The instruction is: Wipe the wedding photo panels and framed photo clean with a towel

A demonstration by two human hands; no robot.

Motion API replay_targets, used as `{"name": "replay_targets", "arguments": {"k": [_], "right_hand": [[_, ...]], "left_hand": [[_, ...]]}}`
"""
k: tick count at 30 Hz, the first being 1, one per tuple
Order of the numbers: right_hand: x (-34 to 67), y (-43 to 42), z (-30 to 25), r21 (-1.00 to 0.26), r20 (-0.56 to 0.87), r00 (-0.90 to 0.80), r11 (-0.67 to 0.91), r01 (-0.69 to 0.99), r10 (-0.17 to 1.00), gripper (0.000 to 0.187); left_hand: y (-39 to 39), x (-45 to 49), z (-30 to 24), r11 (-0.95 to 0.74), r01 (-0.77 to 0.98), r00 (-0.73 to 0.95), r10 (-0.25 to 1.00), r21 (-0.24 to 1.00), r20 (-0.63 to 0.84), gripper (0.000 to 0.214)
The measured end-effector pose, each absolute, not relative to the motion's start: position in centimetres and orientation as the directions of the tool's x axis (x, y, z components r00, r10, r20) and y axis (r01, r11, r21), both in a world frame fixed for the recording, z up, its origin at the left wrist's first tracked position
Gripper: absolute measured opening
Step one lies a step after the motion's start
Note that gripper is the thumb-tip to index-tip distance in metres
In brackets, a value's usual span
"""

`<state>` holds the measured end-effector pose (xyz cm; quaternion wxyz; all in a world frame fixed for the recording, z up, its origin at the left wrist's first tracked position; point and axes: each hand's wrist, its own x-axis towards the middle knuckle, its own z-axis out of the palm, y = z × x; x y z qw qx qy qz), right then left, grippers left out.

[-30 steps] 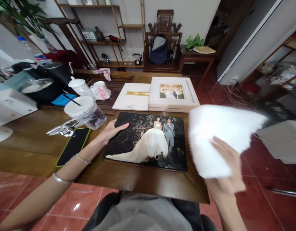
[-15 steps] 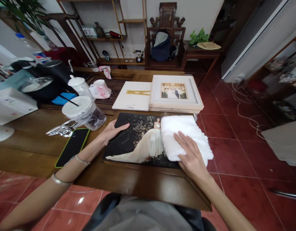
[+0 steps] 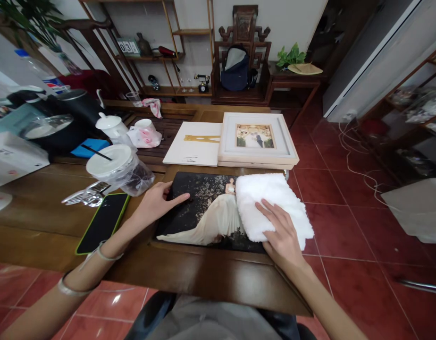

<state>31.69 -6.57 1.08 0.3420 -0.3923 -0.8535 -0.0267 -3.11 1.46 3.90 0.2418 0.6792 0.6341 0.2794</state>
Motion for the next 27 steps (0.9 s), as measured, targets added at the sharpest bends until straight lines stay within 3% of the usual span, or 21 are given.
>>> {"name": "replay_targets", "arguments": {"k": [5,8,13,20,27], "right_hand": [[31.5,-6.5,1.2,-0.212,0.614,-0.456,0.691,0.691,0.644,0.027],[31.3,-6.6,1.5,-0.204,0.615,-0.456,0.688,0.696,0.644,0.027],[31.2,-6.6,1.4,-0.202,0.605,-0.457,0.680,0.705,0.652,0.027],[31.1,-6.4,1.4,-0.179,0.621,-0.447,0.672,0.718,0.643,0.028],[31.3,-6.1,1.5,-0.193,0.616,-0.446,0.673,0.714,0.649,0.029]], "left_hand": [[0.3,-3.3,2.5,-0.200,0.762,0.088,0.974,0.616,0.207,0.067],[-0.1,-2.9,1.8,-0.348,0.717,0.205,0.933,0.603,0.295,0.058],[-0.5,-2.6,1.7,-0.480,0.659,0.400,0.876,0.579,0.270,0.053],[-0.1,-2.3,1.6,-0.450,0.713,0.371,0.893,0.538,0.255,0.053],[0.4,-2.5,1.4,-0.449,0.608,0.269,0.892,0.655,0.362,0.046]]}}
